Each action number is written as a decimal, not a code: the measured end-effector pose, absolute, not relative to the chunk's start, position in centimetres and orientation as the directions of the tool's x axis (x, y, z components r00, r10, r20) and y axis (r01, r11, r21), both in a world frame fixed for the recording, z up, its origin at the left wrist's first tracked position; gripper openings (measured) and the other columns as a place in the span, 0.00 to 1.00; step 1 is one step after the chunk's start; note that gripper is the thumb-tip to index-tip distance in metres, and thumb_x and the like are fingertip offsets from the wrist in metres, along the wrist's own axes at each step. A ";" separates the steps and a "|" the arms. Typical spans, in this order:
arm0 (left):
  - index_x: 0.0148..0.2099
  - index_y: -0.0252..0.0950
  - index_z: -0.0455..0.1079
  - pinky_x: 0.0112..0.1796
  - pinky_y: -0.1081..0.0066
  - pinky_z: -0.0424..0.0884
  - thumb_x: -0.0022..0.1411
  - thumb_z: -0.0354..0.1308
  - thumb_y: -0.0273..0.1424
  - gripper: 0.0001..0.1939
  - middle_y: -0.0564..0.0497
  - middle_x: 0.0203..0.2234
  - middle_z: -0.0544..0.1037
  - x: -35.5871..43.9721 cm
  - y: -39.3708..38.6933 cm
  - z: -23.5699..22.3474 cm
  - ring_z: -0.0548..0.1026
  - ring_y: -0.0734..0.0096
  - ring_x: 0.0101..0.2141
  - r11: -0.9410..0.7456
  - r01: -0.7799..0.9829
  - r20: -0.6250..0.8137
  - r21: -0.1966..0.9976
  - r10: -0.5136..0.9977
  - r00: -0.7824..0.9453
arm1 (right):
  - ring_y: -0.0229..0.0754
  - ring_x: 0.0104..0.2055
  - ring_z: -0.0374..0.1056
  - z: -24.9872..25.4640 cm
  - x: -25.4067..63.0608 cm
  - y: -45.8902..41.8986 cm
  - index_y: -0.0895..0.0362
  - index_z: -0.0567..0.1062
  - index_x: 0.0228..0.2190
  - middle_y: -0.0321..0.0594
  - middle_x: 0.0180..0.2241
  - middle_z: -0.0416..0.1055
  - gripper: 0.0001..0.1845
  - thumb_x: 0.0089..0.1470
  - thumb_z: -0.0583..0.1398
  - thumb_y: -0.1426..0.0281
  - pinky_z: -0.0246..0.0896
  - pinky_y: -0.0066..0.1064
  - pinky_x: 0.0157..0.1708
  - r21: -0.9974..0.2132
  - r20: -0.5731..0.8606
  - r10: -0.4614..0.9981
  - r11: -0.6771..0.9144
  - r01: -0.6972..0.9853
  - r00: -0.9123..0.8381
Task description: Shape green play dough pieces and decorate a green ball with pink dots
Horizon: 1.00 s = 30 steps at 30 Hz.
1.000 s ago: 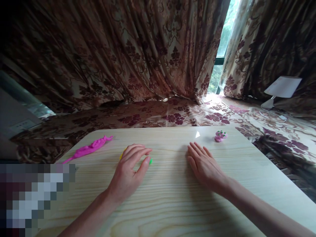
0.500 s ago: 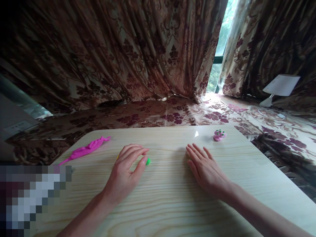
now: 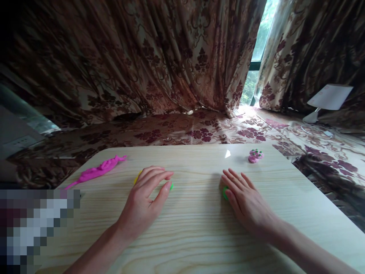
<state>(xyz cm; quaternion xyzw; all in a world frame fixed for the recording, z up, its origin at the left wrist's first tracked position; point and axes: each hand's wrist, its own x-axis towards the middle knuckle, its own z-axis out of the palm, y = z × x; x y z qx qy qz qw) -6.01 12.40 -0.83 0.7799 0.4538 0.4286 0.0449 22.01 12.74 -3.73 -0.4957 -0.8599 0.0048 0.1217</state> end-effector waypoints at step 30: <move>0.43 0.37 0.69 0.48 0.62 0.63 0.56 0.53 0.24 0.12 0.48 0.37 0.74 -6.0 12.6 -1.0 0.66 0.64 0.44 -0.582 0.673 0.635 0.456 0.743 0.213 | 0.43 0.63 0.41 -3.6 21.5 10.7 0.59 0.52 0.59 0.43 0.61 0.47 0.26 0.59 0.45 0.70 0.41 0.45 0.59 -0.053 0.192 0.840 0.524 0.850 -0.507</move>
